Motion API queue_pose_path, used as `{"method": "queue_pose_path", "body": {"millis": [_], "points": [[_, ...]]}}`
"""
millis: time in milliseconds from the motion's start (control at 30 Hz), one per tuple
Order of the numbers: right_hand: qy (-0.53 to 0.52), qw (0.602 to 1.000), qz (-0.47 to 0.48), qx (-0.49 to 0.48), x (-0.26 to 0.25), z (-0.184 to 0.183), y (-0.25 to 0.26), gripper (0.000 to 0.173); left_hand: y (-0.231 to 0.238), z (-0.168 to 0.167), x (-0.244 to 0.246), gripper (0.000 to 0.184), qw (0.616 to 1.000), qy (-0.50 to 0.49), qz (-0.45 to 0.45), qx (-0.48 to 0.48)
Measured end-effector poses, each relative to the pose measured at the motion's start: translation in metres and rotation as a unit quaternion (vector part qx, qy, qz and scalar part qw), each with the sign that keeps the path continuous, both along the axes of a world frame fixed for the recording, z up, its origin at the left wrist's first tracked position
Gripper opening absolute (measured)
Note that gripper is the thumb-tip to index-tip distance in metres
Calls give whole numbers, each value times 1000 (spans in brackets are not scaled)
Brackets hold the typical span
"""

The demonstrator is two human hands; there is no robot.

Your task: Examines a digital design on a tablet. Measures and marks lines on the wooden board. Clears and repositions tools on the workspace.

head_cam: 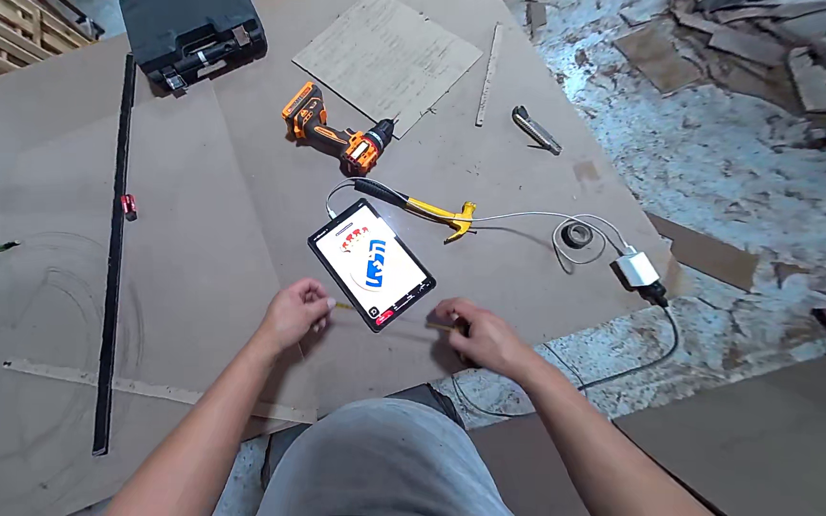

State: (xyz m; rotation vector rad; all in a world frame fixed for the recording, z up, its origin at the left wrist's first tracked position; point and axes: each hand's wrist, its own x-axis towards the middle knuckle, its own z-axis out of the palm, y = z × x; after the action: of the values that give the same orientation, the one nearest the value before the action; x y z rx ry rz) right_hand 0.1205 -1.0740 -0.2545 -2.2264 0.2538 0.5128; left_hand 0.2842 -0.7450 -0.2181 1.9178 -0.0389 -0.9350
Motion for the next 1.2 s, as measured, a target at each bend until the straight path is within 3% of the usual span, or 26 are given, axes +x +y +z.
{"method": "queue_pose_path", "body": {"millis": [33,133,200,333,467,533,633,1200], "points": [[-43,999,2,-4,6,-9,-9,31,-19,-4,7,17,1000,-17,-4,13],[-152,988,-20,-24,35,-42,-32,17,-70,-20,27,23,995,-85,2,50],[-170,984,-48,-33,53,-59,-40,25,-77,-27,33,31,986,-137,11,97],[-176,983,-30,-46,71,-70,-44,27,-23,-38,13,41,940,-246,-42,231],[-149,987,-25,-53,75,-70,-47,21,63,-78,-32,54,886,-283,-122,348],[-145,988,-23,-51,78,-67,-46,20,88,-94,-50,65,870,-289,-170,363],[-143,987,8,-68,81,-70,-47,24,90,-104,-57,68,870,-288,-172,362],[-59,994,57,-67,97,-67,-56,29,85,-100,-53,69,874,-271,-177,361]]}}
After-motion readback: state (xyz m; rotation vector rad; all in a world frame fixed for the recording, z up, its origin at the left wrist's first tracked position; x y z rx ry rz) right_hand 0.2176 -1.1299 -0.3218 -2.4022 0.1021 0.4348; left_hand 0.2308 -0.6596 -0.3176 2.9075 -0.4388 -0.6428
